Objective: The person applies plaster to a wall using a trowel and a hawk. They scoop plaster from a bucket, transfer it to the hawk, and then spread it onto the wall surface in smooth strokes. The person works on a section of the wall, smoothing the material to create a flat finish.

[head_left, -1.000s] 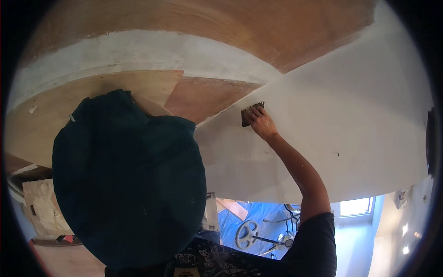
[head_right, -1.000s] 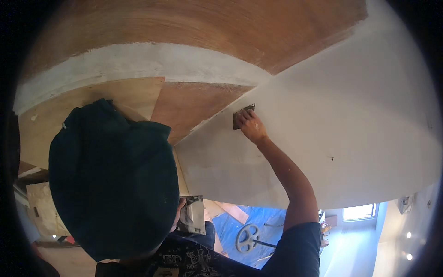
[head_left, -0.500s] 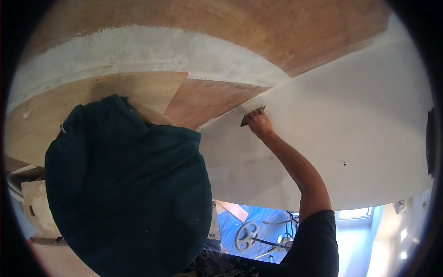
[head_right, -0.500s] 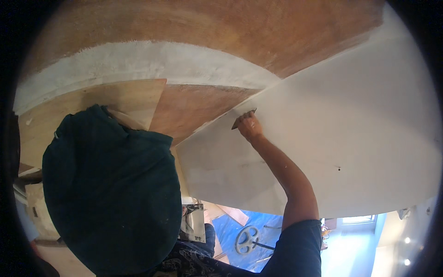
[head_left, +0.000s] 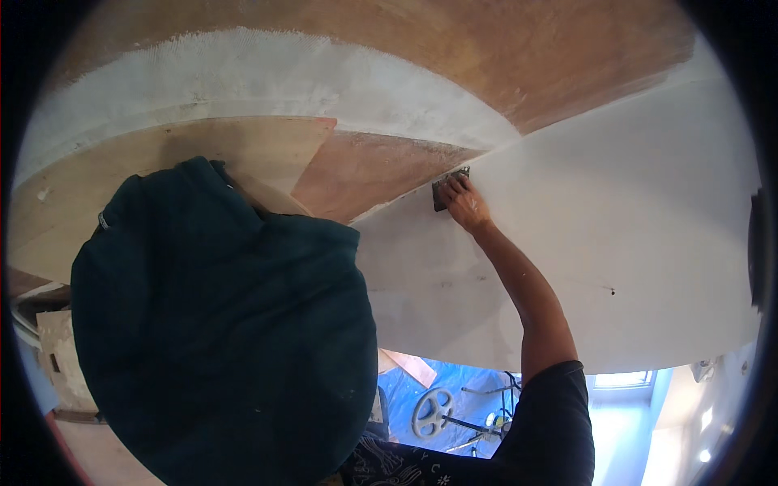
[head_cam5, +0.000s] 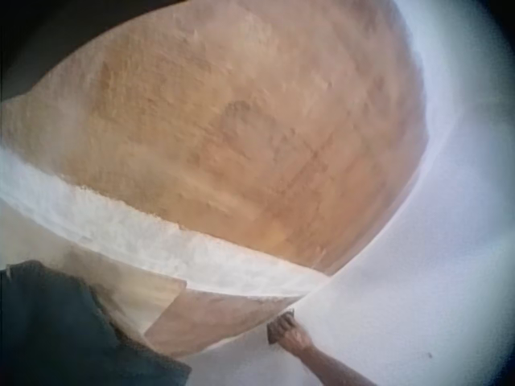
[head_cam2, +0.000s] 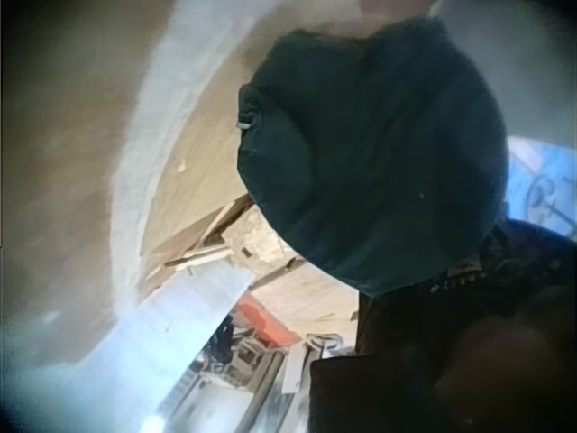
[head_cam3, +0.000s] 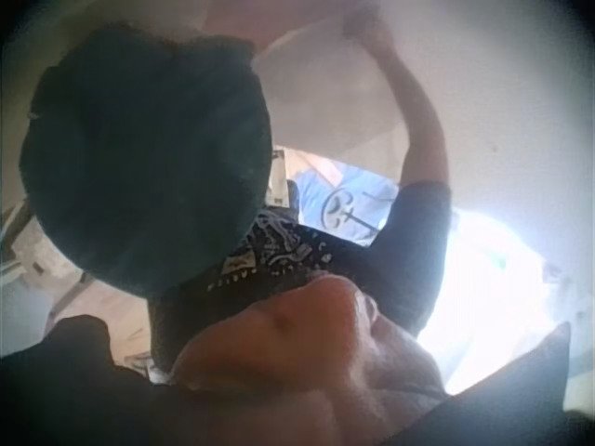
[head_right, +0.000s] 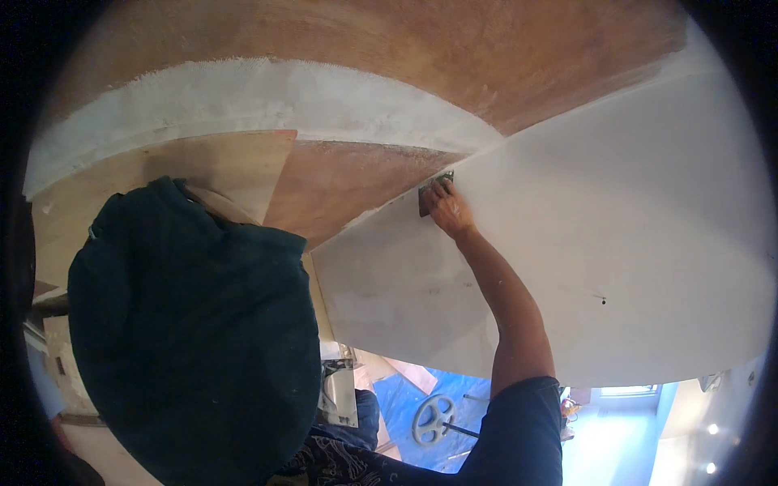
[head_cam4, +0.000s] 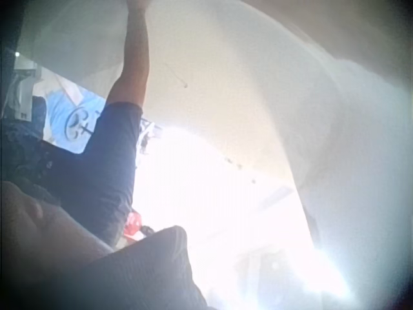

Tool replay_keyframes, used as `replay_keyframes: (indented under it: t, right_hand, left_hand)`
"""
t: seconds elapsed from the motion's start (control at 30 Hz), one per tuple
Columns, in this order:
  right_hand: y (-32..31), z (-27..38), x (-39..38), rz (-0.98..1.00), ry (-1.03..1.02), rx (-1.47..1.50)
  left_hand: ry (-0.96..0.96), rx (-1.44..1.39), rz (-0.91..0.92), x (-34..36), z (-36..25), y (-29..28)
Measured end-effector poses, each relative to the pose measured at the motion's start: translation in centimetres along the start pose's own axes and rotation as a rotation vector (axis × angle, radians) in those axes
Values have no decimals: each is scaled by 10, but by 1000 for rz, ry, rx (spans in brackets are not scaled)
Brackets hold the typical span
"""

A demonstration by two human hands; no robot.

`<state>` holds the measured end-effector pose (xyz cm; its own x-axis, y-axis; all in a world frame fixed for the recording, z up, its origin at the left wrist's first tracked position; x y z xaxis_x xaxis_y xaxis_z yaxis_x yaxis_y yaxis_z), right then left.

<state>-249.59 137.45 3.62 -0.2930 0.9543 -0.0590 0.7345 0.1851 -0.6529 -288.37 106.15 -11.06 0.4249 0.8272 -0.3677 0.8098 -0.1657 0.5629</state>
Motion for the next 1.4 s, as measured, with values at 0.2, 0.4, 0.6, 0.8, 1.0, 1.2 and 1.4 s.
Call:
replay_keyframes:
  t: [0.2, 0.4, 0.6, 0.8, 1.0, 1.2, 1.4]
  right_hand:
    - [-10, 0, 13, 203, 80, 57]
    - [-12, 16, -35, 227, 91, 62]
    - [-12, 41, -125, 220, 99, 62]
    - [-18, 71, -216, 238, 166, 129]
    - [-25, 93, -298, 267, 191, 181]
    - [-37, 109, -382, 393, 191, 245]
    - [-83, 89, -430, 478, 86, 251]
  left_hand:
    - [9, 5, 1, -4, 4, 2]
    - [53, 4, 18, -4, 5, 5]
    - [-58, 136, -16, 0, 1, 15]
    - [-72, 118, 100, -3, -28, 28]
    - [-121, 107, 141, -1, -31, 36]
    - [-66, 42, 246, 3, -34, 45]
    - [-160, -49, 269, 8, -28, 49]
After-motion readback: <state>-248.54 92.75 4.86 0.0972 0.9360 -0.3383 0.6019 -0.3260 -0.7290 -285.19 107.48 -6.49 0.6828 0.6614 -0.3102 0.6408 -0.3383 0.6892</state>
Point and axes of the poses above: each hand's wrist, its own x-axis towards the middle knuckle, its own y-axis out of the palm, z = x × y, the point moved 1 cm from there along x, towards the middle knuckle, and after that the axes turned 15 degrees about y, right-handed, at the moved point
